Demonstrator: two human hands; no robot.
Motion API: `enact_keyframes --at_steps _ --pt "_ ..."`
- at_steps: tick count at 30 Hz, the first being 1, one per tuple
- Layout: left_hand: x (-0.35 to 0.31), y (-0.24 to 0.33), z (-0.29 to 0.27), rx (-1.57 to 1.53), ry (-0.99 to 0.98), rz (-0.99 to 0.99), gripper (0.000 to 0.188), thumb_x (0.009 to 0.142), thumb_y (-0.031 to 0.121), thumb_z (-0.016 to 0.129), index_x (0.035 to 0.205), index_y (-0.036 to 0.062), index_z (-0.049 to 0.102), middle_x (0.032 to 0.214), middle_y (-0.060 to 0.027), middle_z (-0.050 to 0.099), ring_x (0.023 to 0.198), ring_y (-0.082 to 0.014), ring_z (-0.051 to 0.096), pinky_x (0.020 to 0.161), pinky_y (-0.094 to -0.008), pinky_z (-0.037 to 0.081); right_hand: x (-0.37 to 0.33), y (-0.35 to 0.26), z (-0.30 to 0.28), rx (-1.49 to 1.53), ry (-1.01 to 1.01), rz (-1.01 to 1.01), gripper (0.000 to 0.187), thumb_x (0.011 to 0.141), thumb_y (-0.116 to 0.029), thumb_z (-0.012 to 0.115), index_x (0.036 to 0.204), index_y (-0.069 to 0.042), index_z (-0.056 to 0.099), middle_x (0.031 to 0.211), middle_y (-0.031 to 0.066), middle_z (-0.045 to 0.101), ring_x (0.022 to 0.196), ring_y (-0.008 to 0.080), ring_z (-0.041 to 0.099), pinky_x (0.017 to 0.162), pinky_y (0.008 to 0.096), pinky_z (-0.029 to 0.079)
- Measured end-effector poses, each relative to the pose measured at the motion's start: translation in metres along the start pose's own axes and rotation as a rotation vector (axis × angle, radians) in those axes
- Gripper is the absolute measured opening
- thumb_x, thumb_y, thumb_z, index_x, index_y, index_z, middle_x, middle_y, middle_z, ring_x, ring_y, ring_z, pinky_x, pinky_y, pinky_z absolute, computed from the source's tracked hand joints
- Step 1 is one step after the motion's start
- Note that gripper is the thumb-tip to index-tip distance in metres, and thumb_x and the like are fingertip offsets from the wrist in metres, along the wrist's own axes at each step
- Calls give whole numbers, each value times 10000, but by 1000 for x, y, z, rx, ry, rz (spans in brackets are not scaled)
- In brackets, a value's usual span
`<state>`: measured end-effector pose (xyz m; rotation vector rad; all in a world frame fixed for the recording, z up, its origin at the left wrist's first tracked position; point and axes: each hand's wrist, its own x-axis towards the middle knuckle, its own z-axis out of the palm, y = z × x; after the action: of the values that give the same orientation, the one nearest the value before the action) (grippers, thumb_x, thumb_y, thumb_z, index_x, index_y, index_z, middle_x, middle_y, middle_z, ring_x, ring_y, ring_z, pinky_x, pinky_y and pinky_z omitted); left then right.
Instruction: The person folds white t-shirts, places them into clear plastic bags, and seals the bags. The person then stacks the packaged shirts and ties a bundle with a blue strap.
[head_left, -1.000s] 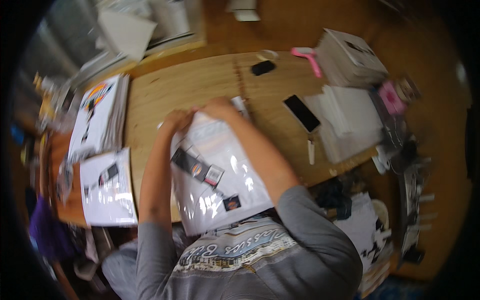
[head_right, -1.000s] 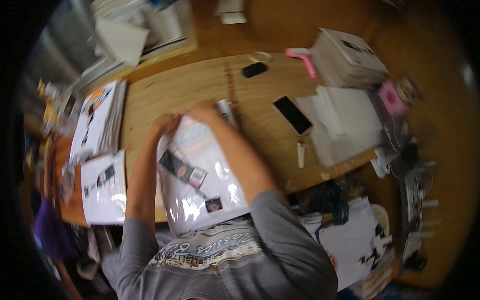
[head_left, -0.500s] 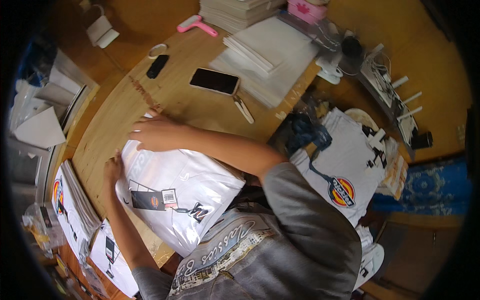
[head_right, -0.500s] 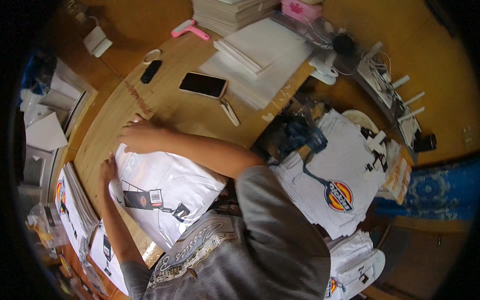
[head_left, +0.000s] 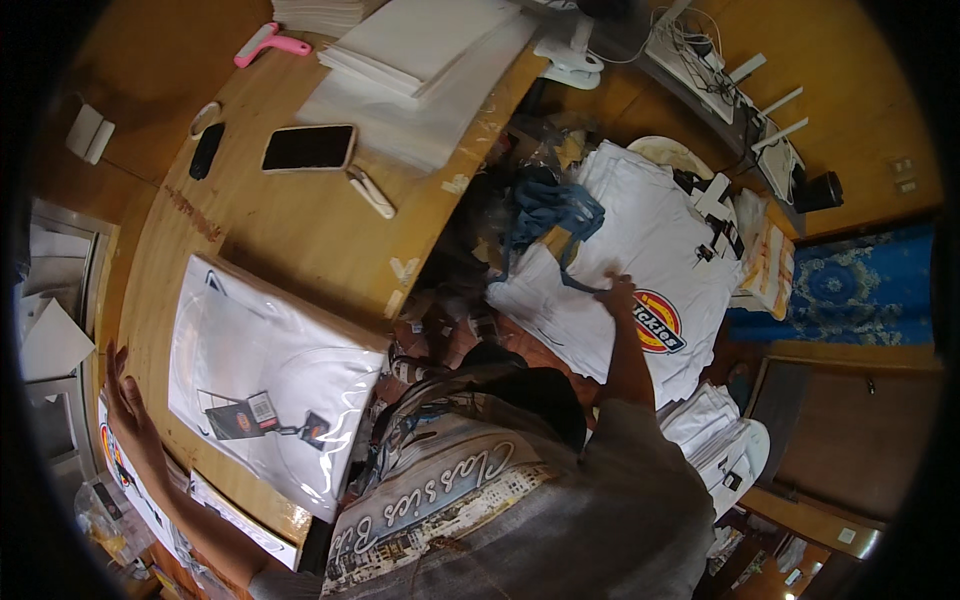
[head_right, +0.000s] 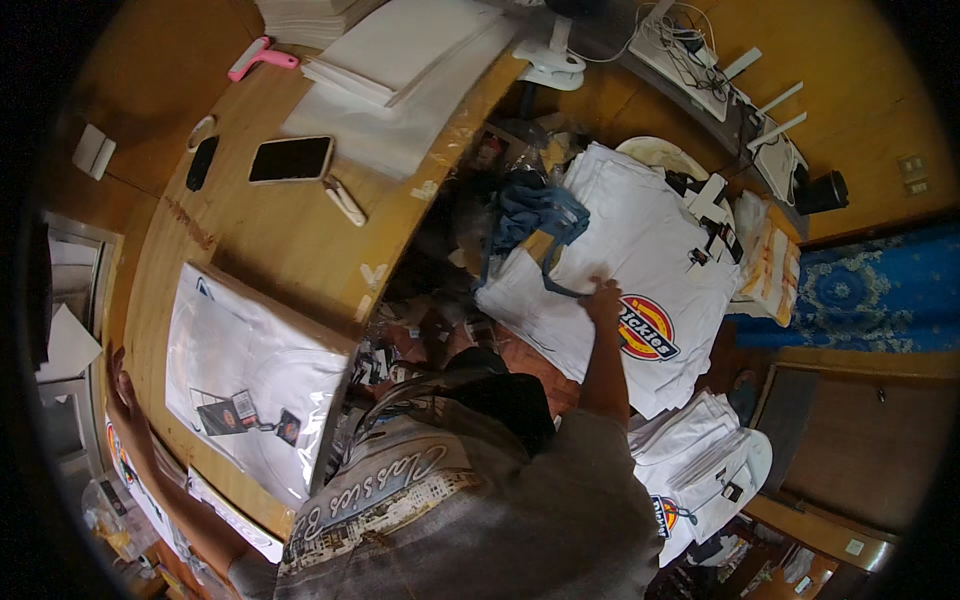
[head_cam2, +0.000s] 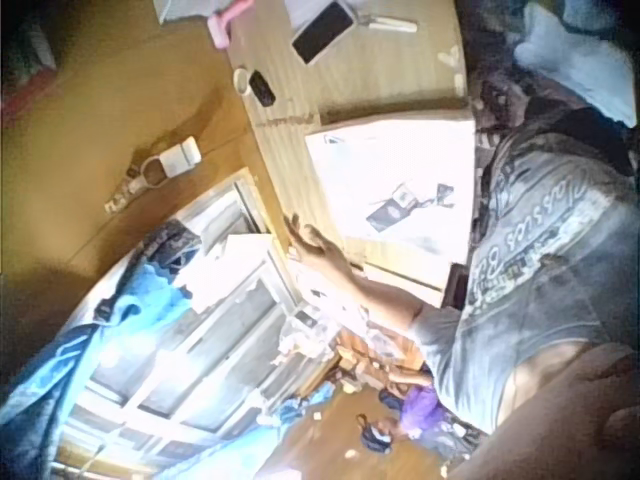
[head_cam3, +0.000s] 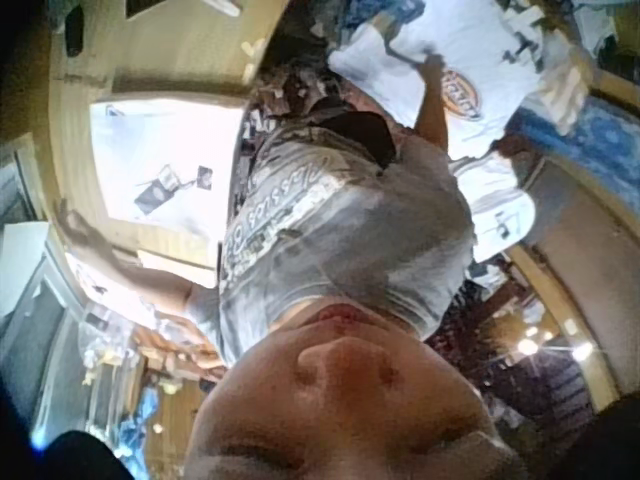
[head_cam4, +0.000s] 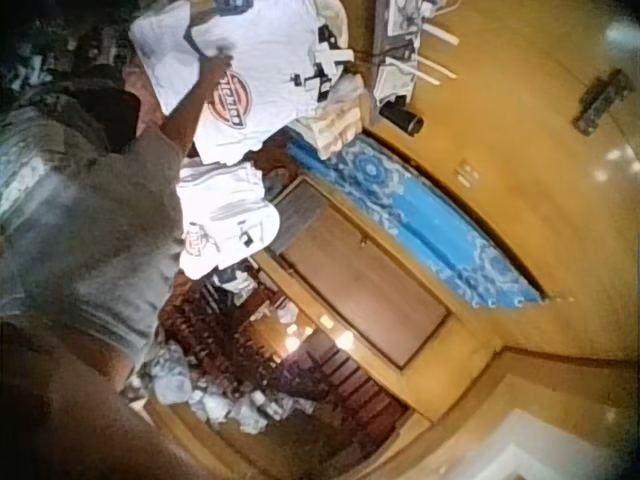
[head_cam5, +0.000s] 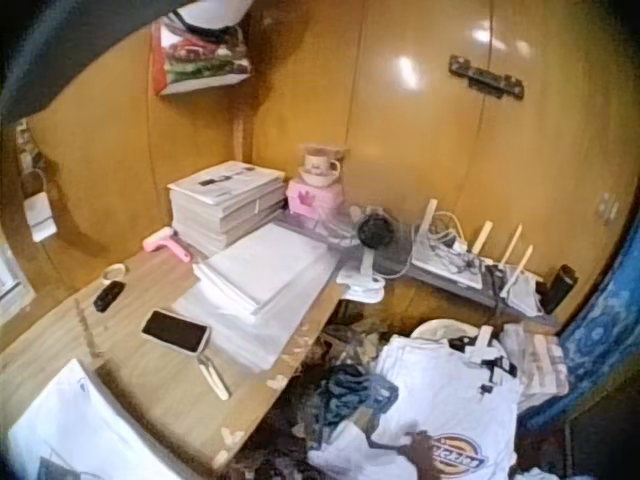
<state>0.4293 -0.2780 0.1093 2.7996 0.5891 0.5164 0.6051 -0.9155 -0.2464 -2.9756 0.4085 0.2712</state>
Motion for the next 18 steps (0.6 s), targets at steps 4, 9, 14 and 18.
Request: enact_keyframes --at_steps 4,9,14,18 --pt "20 118 38 -62 -159 242 333 792 56 469 1125 53 461 1071 -135 524 1031 -259 476 874 -335 350 -2 -30 43 -66 48 -146 173 703 -167 500 822 -71 580 967 111 489 980 286 441 736 468 381" --pt "26 276 117 -343 -587 490 445 687 -18 570 1110 16 438 1089 -123 512 1037 -268 474 867 -322 364 14 -85 -90 552 -620 -529 274 736 -190 553 939 -8 527 815 181 577 765 331 561 656 360 438" --pt "20 378 234 -1031 -840 778 598 754 130 587 1231 29 240 1114 -145 469 1072 -210 421 902 -303 312 4 -124 -230 635 -456 -1014 192 742 -184 557 848 -23 560 718 190 565 703 315 567 596 348 424" --pt "27 373 252 -1376 -1373 341 341 815 127 515 1084 46 322 734 -72 549 654 -122 525 660 -237 403 34 -96 -307 844 -215 -892 140 761 -63 520 874 12 555 715 77 584 660 123 546 577 242 413"
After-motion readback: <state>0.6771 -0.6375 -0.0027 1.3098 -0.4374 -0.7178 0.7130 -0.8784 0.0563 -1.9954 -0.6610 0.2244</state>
